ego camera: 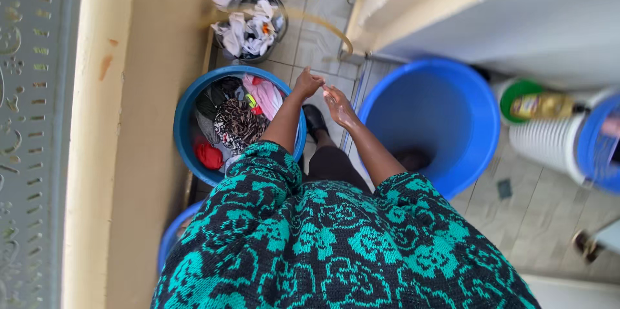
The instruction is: The person washes clothes in a blue tub, rubs them together with their hands, and wrings them out.
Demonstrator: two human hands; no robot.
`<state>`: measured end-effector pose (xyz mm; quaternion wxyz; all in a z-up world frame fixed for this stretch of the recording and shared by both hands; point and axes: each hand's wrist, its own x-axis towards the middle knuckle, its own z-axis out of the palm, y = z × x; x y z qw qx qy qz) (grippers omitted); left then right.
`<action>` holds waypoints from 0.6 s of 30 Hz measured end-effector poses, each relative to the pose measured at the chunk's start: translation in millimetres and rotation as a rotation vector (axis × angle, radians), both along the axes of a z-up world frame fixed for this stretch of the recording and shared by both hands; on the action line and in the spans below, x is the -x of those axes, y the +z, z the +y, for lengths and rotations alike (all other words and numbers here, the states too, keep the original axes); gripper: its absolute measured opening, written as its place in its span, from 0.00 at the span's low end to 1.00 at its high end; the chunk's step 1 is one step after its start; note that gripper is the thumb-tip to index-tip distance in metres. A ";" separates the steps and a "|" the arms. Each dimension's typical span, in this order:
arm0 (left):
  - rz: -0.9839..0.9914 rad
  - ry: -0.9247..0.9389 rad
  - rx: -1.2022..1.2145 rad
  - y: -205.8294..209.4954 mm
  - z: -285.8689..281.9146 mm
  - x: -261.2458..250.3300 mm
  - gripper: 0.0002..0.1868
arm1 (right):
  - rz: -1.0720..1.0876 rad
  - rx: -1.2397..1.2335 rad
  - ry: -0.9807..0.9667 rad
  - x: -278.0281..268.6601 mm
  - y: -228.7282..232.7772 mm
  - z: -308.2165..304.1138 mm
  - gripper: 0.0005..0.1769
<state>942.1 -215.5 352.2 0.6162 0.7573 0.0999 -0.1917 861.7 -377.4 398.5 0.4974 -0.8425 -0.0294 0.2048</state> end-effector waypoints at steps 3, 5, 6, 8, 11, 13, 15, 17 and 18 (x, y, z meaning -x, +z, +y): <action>0.015 -0.276 -0.156 -9.6 -23.5 56.9 0.42 | -0.134 -0.004 -0.166 76.6 33.3 -14.3 0.29; -0.053 -0.573 -0.490 6.4 -34.1 109.3 0.44 | -0.125 0.109 -0.199 125.7 69.1 -29.3 0.28; -0.090 -0.706 -0.649 19.5 -37.1 142.5 0.45 | -0.030 0.198 -0.161 144.8 87.3 -40.2 0.29; -0.294 -0.771 -0.786 53.5 -54.6 181.1 0.46 | -0.058 0.204 -0.242 172.2 121.3 -65.9 0.29; -0.645 -0.671 -0.524 105.9 -102.6 217.6 0.46 | -0.332 0.059 -0.550 225.1 147.5 -101.1 0.27; -0.692 -0.766 -0.462 132.1 -141.9 225.3 0.44 | -0.393 0.041 -0.687 258.7 146.2 -132.5 0.27; -0.579 -1.046 -0.618 148.3 -181.1 231.1 0.42 | -0.265 0.318 -0.641 269.7 134.1 -169.7 0.33; -0.650 -1.137 -0.727 156.4 -210.6 236.8 0.41 | -0.205 0.423 -0.646 293.7 138.0 -189.2 0.35; -0.696 -1.177 -0.780 158.1 -224.7 238.6 0.40 | -0.224 0.400 -0.683 307.8 146.9 -194.6 0.35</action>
